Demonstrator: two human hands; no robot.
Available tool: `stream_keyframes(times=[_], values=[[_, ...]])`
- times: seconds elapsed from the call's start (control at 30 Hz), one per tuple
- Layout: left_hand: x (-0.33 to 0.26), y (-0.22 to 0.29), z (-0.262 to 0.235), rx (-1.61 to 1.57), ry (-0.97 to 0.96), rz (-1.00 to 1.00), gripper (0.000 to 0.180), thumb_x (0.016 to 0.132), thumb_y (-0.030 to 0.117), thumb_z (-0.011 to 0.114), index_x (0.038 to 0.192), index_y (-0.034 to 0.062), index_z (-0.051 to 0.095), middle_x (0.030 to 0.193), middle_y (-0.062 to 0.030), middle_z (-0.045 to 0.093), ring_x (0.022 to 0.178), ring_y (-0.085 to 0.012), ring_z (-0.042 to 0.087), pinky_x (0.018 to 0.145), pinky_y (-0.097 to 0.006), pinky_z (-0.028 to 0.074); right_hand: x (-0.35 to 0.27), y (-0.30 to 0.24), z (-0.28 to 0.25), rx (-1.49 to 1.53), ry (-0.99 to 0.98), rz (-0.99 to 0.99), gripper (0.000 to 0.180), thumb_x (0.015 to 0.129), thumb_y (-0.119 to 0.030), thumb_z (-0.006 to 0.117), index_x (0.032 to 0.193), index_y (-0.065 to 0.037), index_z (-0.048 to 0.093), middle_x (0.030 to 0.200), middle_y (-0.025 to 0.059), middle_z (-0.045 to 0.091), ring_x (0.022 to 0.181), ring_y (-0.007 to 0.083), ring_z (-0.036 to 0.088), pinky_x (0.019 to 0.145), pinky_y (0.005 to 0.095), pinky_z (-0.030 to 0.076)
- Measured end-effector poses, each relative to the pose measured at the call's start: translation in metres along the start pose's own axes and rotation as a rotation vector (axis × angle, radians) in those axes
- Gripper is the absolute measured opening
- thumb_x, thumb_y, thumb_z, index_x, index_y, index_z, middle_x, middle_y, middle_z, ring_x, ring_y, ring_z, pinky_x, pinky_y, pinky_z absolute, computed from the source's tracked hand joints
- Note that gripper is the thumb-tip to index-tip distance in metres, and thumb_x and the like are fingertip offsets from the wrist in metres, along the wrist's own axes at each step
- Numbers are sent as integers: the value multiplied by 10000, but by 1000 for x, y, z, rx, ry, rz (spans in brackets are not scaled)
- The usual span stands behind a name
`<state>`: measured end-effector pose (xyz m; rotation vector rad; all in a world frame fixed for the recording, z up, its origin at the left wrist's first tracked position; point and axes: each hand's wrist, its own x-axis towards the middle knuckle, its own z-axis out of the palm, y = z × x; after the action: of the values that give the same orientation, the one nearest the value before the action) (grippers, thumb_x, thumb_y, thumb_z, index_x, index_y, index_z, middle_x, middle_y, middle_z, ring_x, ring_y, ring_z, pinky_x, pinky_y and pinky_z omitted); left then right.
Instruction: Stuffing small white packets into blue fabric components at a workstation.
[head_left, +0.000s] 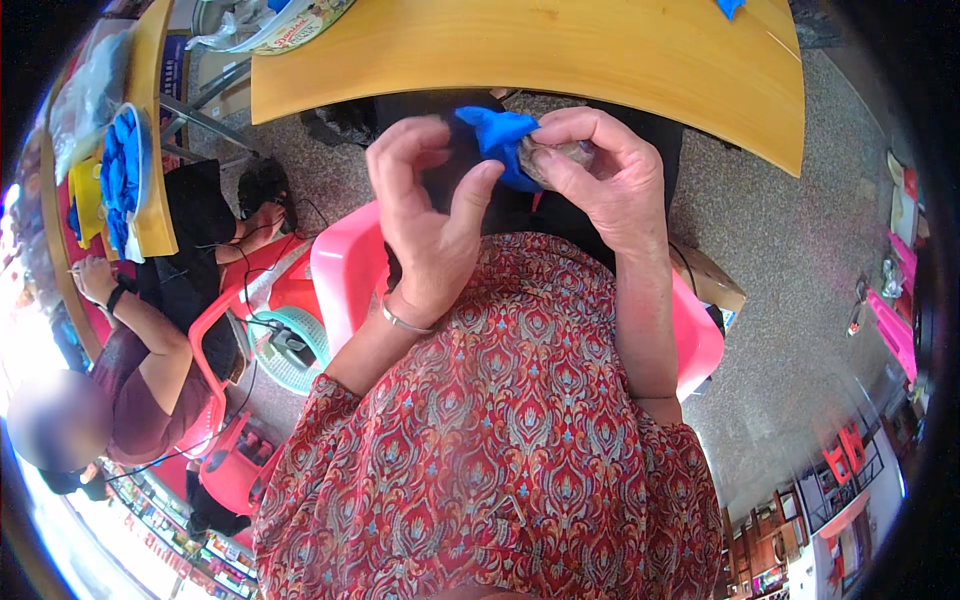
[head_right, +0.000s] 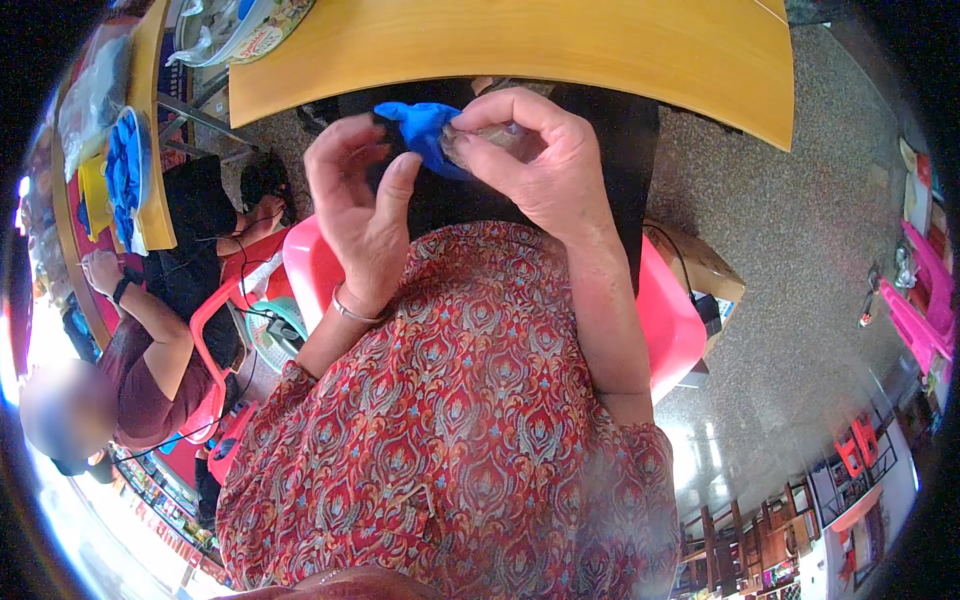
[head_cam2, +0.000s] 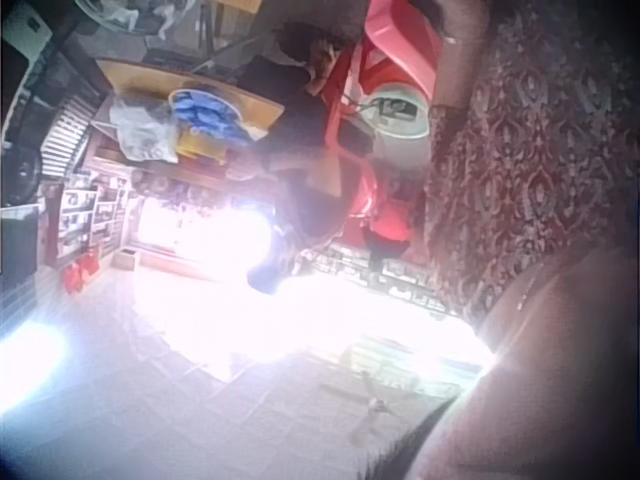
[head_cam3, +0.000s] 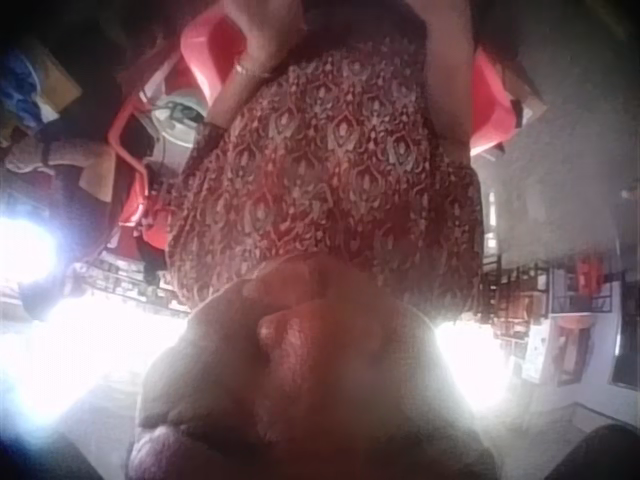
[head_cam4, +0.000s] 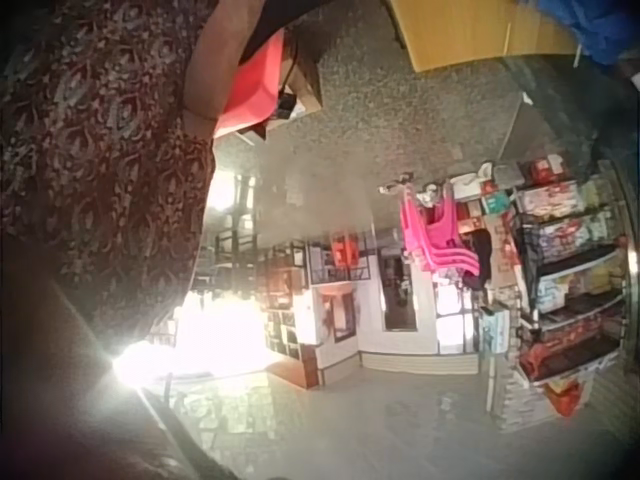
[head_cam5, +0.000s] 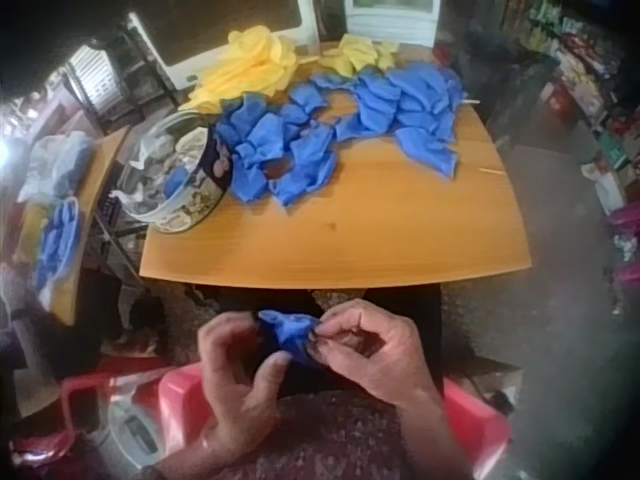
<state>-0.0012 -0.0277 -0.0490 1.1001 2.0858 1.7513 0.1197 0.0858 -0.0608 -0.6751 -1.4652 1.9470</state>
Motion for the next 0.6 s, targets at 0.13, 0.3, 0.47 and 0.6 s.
stream_keyframes(times=[0.13, 0.3, 0.47, 0.6], values=[[3, 13, 1, 178, -154, 103, 153, 735, -8, 736, 838, 23, 628, 828, -87, 566, 792, -239, 557, 707, -305, 456, -2, -4, 3, 79, 85, -5, 136, 790, 28, 697, 919, -11, 676, 946, 14, 622, 811, 51, 568, 693, 180, 462], [11, 12, 9, 86, -183, -49, 147, 752, 2, 723, 858, 18, 623, 845, -105, 577, 773, -245, 569, 688, -324, 466, -3, -4, -1, 16, 84, -14, 173, 777, 51, 703, 942, 5, 681, 1047, 91, 613, 914, 146, 613, 790, 257, 529], [16, 7, 16, 173, -188, 150, 148, 740, -25, 699, 820, 25, 585, 829, -110, 574, 752, -266, 562, 673, -352, 462, -2, -3, 2, 55, 116, -27, 145, 774, 44, 701, 908, -8, 681, 961, 39, 630, 835, 65, 577, 711, 191, 470], [13, 11, 16, 201, -168, 233, 174, 721, -36, 695, 821, 35, 572, 826, -111, 568, 754, -282, 553, 668, -363, 454, -4, -3, 7, 22, 156, 11, 247, 772, 32, 704, 1010, -14, 654, 957, 38, 626, 838, 73, 580, 729, 199, 477]])
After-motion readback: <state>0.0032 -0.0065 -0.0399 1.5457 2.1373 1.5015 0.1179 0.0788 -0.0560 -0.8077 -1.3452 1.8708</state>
